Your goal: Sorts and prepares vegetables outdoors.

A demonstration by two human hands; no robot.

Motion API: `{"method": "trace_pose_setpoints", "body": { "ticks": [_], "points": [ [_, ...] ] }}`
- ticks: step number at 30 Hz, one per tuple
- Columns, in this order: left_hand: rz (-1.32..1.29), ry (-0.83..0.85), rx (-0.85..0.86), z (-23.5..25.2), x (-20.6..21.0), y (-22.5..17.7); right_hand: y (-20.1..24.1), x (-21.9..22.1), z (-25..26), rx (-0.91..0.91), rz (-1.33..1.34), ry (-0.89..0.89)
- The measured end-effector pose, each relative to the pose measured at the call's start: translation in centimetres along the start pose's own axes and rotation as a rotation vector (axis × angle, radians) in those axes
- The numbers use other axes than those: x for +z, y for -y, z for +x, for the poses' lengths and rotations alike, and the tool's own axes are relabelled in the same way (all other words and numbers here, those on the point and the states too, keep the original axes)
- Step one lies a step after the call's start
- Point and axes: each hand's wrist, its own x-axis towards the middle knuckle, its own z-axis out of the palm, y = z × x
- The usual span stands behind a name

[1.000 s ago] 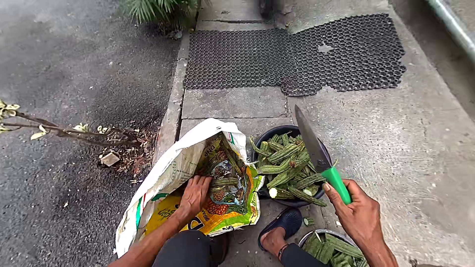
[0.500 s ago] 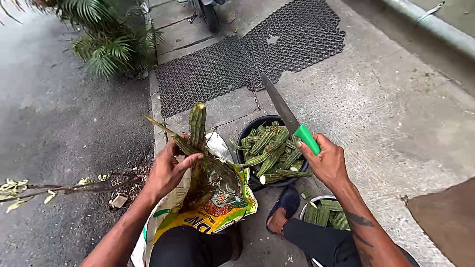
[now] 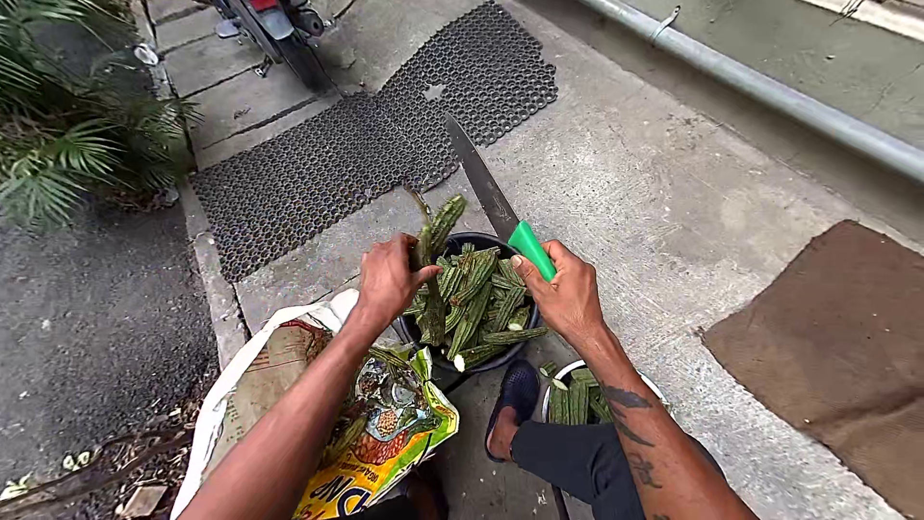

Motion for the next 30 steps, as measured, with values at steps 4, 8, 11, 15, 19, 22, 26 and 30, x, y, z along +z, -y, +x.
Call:
{"method": "trace_pose_setpoints", "body": {
  "ticks": [4, 8, 11, 15, 19, 22, 26, 30],
  "points": [
    [0.077, 0.065, -0.017, 1.5, 8.6, -3.4, -0.1, 0.0, 0.0, 0.018, -0.001, 0.008],
    [0.129, 0.278, -0.053, -0.9, 19.6, -3.1, -0.6, -0.2, 0.0, 0.022, 0.007, 0.015],
    [0.190, 0.385, -0.130, -3.7, 24.6, -1.6, -0.8, -0.5, 0.1, 0.017, 0.012, 0.008],
    [0.174, 0.460, -0.111, -5.0, 24.1, -1.2, -1.0, -0.8, 0.1, 0.026, 0.030, 0.022],
    [0.116, 0.656, 0.035, -5.2, 17.8, 0.6, -0.8, -0.6, 0.3, 0.033, 0.037, 0.028],
    [0.155, 0.660, 0.095, -6.8, 10.9, 4.7, -0.5, -0.5, -0.1, 0.041, 0.015, 0.080],
    [0.116, 0.148, -0.067, -12.2, -1.1, 13.0, 0.3, 0.5, -0.4, 0.040, 0.031, 0.131],
    [0.204, -0.285, -0.628, -26.2, -8.5, 18.7, 1.6, 1.6, -0.8, 0.001, 0.009, 0.153]
  ]
}}
